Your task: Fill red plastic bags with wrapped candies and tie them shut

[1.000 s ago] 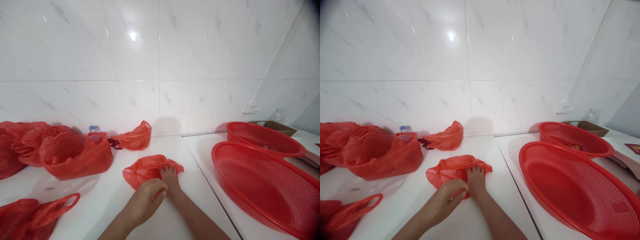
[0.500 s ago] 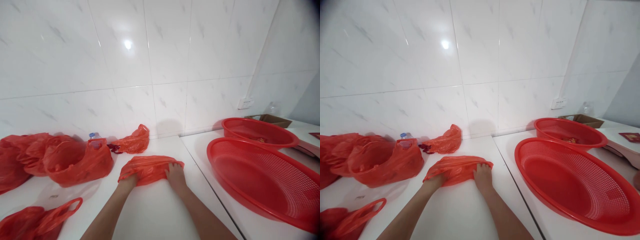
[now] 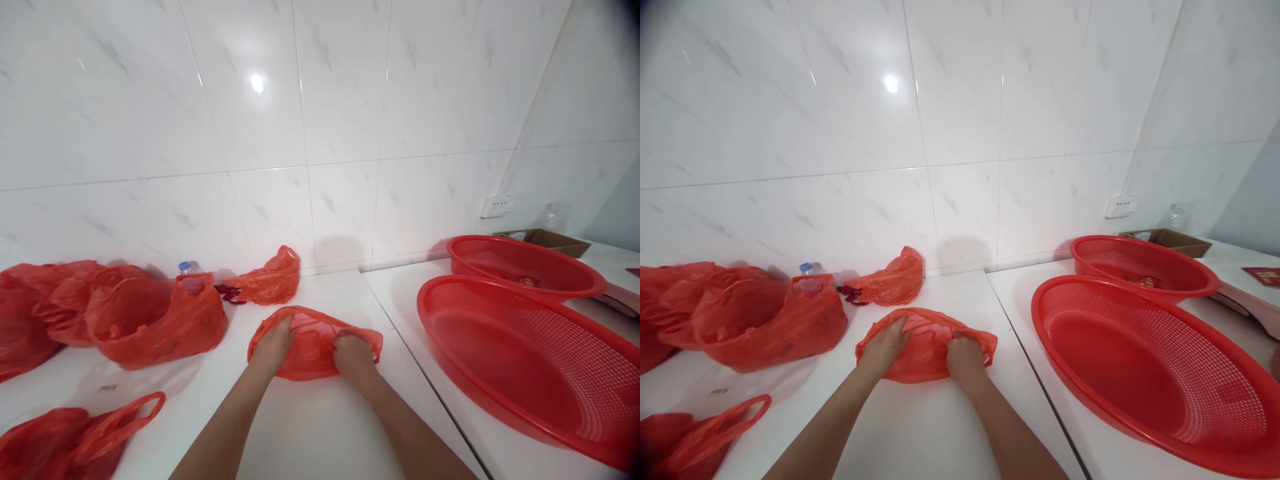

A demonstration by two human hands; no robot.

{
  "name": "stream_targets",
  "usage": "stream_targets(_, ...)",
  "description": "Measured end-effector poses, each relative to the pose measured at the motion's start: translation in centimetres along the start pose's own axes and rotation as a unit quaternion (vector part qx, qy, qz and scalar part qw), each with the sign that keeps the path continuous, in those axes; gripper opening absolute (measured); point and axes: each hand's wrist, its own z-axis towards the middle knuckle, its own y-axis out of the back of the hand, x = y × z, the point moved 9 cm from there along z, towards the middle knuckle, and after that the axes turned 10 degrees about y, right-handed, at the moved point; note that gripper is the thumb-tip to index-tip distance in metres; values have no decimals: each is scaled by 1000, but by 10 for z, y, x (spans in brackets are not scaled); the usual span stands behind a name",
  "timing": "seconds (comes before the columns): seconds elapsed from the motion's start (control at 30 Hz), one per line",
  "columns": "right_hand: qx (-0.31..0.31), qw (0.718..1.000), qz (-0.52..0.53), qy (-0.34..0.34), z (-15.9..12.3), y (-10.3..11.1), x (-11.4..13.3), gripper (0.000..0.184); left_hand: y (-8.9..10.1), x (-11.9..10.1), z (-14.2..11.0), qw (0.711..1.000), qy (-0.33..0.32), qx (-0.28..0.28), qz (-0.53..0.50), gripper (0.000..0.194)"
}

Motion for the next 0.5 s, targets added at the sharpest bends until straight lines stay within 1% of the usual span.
stream_targets(0.1,3,999,-34,6,-1,6,8,22,-3,-2,3,994,10,34,106,43)
stream_targets(0.2,-2,997,-81,10,-2,13,20,35,-13,-4,-1,981,10,74,181,65)
stream_targets(0.27,10,993,-115,-1,-3,12,24,39,-21,0,-4,971,24,100,217,78)
stream_targets(0.3,14,992,-124,-4,-3,10,26,38,-26,3,-6,966,35,114,231,82)
stream_targets(0.37,11,992,-121,15,-2,6,30,33,-34,11,-11,956,55,141,250,91)
stream_targets(0.4,4,993,-115,33,-1,4,32,36,-39,14,-13,953,60,156,253,94)
stream_targets(0.47,2,993,-97,61,0,-4,32,54,-47,18,-19,950,61,184,247,99)
stream_targets(0.5,12,994,-87,62,0,-9,29,64,-50,19,-22,950,57,196,238,100)
